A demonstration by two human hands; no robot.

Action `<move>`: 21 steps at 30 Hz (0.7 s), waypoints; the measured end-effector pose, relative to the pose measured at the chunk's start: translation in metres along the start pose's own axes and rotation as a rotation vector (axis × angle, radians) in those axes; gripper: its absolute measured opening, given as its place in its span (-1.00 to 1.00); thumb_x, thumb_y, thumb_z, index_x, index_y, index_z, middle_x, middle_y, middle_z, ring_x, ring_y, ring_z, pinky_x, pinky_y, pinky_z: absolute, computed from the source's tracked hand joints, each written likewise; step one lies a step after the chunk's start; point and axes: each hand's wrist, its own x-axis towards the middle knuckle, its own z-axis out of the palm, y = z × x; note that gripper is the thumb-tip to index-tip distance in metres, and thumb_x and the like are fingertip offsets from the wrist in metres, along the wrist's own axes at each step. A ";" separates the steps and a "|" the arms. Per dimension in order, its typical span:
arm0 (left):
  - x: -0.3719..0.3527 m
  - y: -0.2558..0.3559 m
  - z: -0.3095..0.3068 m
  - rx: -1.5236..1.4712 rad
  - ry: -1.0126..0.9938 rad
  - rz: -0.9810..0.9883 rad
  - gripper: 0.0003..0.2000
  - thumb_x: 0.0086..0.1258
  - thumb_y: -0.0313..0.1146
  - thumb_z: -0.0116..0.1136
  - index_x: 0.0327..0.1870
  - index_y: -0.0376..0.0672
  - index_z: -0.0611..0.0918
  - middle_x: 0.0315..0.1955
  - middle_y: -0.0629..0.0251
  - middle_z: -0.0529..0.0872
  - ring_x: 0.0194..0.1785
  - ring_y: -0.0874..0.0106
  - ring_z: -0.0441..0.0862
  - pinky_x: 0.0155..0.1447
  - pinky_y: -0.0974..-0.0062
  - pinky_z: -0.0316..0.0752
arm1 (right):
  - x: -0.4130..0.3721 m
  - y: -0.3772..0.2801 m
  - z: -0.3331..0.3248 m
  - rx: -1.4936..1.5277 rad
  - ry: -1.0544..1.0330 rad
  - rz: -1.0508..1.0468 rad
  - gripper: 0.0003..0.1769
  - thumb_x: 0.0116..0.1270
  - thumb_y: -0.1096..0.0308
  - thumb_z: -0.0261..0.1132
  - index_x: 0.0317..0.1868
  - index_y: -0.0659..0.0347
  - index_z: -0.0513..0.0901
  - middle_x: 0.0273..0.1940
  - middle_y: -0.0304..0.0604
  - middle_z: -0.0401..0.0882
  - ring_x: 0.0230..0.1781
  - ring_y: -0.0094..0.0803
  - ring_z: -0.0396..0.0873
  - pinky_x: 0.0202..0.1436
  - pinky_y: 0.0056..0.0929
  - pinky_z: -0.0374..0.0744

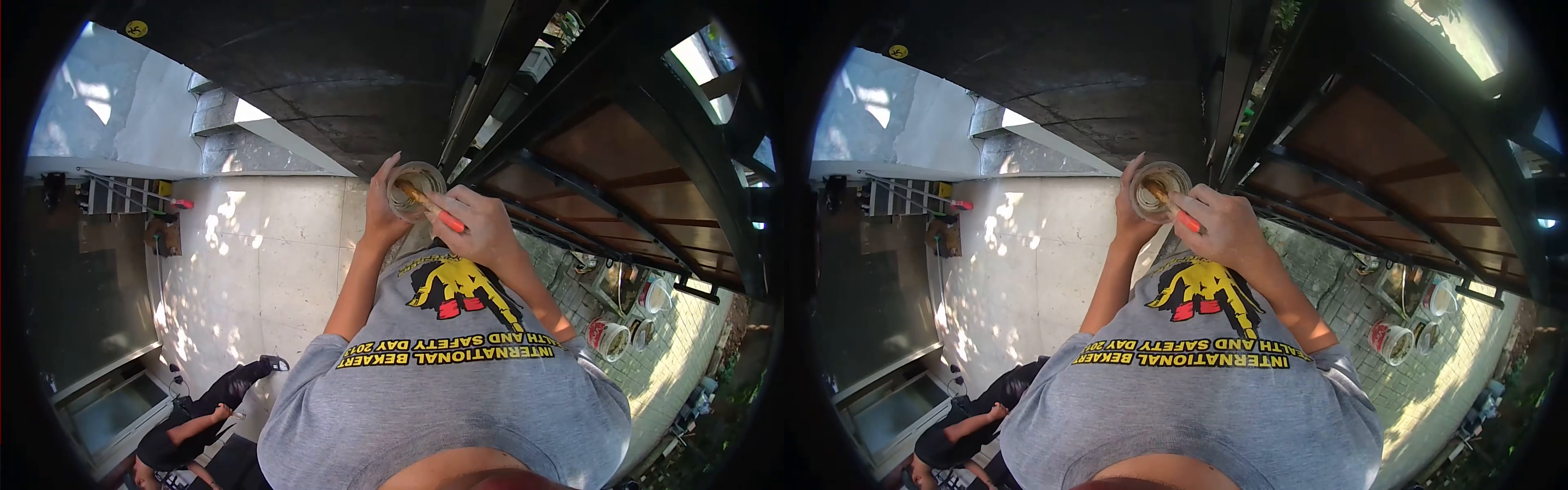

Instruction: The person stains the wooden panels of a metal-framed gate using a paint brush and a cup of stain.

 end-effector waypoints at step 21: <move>0.097 -0.026 0.007 0.050 -0.241 0.240 0.07 -0.11 -0.11 0.75 0.51 -0.17 0.39 0.33 0.07 0.60 0.33 0.11 0.62 0.44 0.26 0.48 | 0.020 -0.018 0.008 0.112 0.338 0.308 -0.82 0.27 0.42 0.49 -0.41 0.34 0.69 -0.56 -0.05 0.57 -0.61 -0.24 0.58 -0.46 -0.36 0.50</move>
